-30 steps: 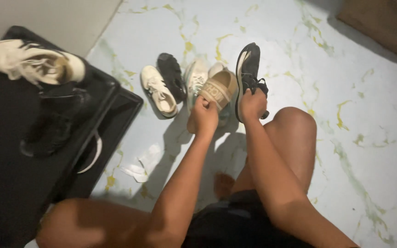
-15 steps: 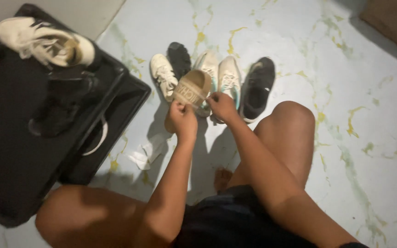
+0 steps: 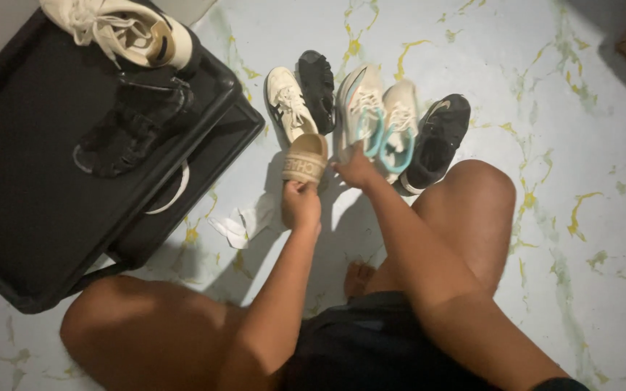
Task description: The person is disassembling a small plastic shoe rack on the floor.
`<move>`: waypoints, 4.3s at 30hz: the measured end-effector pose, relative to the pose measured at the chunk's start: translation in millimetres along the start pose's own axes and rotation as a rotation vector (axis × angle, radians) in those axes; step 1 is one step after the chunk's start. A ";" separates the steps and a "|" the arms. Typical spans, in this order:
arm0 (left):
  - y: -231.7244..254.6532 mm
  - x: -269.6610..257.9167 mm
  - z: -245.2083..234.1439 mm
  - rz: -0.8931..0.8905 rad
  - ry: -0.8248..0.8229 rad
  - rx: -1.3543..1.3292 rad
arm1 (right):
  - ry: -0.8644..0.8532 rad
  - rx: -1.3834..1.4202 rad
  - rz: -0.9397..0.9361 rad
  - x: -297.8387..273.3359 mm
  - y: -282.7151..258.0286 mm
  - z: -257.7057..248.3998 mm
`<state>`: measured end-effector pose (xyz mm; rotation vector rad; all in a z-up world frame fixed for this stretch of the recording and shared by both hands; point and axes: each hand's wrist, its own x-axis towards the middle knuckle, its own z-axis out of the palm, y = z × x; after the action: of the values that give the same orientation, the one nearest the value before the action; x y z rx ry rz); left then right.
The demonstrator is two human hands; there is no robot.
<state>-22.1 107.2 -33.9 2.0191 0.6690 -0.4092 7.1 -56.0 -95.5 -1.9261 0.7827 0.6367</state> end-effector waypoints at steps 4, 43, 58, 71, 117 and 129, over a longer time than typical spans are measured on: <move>-2.4 -5.5 13.2 -0.011 -0.067 -0.105 | 0.200 -0.074 -0.117 33.9 33.7 -6.7; -56.9 204.8 -212.2 0.277 0.423 0.215 | 0.037 -0.716 -0.876 -95.4 -115.8 187.9; -123.0 244.3 -219.3 0.323 0.338 0.365 | -0.153 -0.924 -0.752 -112.5 -113.8 209.1; -104.8 214.9 -213.5 0.027 0.374 0.158 | -0.203 -0.751 -0.733 -101.8 -115.5 211.2; 22.6 17.4 -103.1 0.205 -0.214 -0.115 | 0.197 0.062 -0.022 -117.4 -116.8 -66.5; 146.0 57.2 -2.2 0.658 -0.183 0.027 | 0.306 0.798 0.016 -43.9 -25.8 -92.5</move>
<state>111.9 65.7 36.3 2.0600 -0.1275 -0.2010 7.3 -118.0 -9.9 -1.2801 1.0459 -0.0002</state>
